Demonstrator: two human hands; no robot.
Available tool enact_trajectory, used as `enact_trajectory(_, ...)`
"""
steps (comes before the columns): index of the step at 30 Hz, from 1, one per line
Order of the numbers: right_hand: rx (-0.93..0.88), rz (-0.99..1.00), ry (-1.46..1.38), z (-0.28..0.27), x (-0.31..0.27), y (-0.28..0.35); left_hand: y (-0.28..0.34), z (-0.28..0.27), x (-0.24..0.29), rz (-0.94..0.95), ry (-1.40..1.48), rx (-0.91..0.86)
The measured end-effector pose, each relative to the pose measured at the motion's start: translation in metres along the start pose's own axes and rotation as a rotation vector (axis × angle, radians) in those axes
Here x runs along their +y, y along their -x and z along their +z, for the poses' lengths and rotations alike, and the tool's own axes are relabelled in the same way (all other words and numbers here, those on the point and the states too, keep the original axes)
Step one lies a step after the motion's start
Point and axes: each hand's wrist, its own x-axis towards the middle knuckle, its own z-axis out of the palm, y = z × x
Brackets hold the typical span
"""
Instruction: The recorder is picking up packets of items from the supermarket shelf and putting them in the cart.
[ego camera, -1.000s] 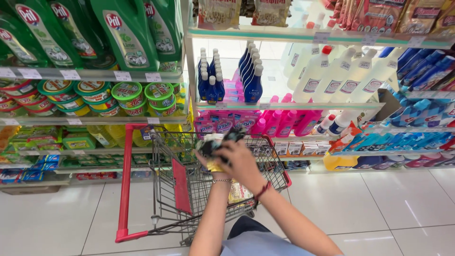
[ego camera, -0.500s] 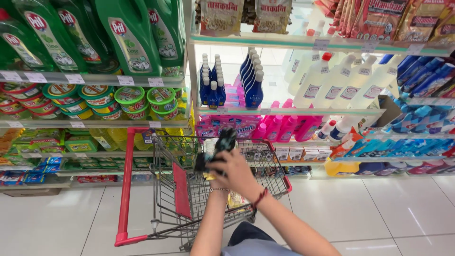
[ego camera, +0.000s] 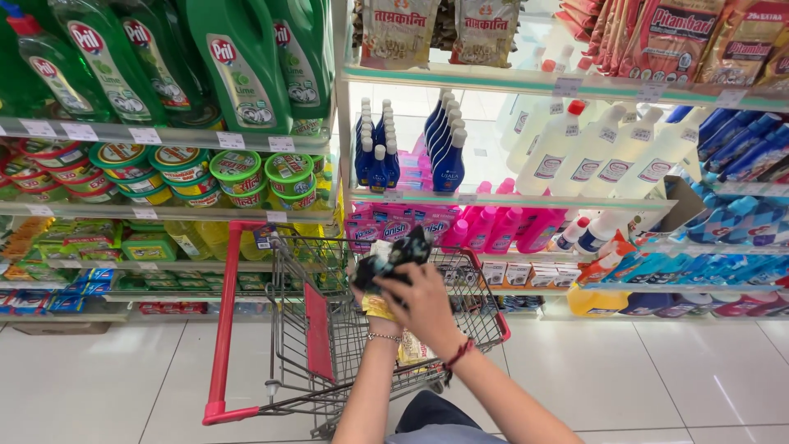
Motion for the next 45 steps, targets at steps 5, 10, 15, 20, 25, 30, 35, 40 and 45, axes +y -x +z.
enact_trajectory(5,-0.114,-0.133,-0.157,0.008,0.012,-0.012,-0.005,-0.024,-0.013,-0.062,-0.138,0.141)
enact_trajectory(10,0.075,0.045,0.000,0.013,0.037,-0.021,0.010,0.039,-0.005,-0.015,-0.155,0.264)
enact_trajectory(15,-0.020,0.014,-0.036,0.002,0.002,-0.005,0.002,0.026,-0.001,-0.015,-0.008,0.080)
enact_trajectory(20,-0.042,-0.051,-0.241,0.021,0.010,-0.016,-0.009,0.014,-0.014,-0.082,0.035,-0.183)
enact_trajectory(25,0.084,0.071,-0.029,0.015,0.029,-0.030,0.008,0.051,-0.004,-0.126,-0.052,0.125)
enact_trajectory(30,-0.018,-0.010,-0.064,0.009,0.001,-0.010,-0.007,0.020,0.011,-0.019,-0.014,-0.067)
enact_trajectory(35,-0.092,-0.186,-0.250,0.015,0.006,-0.029,-0.017,-0.020,-0.005,-0.030,0.030,0.115)
enact_trajectory(40,0.006,0.012,-0.069,0.019,0.027,-0.031,0.006,0.024,0.001,-0.066,-0.046,0.250)
enact_trajectory(45,-0.033,-0.066,-0.112,0.020,0.005,-0.001,0.003,-0.011,0.001,0.067,-0.024,-0.125)
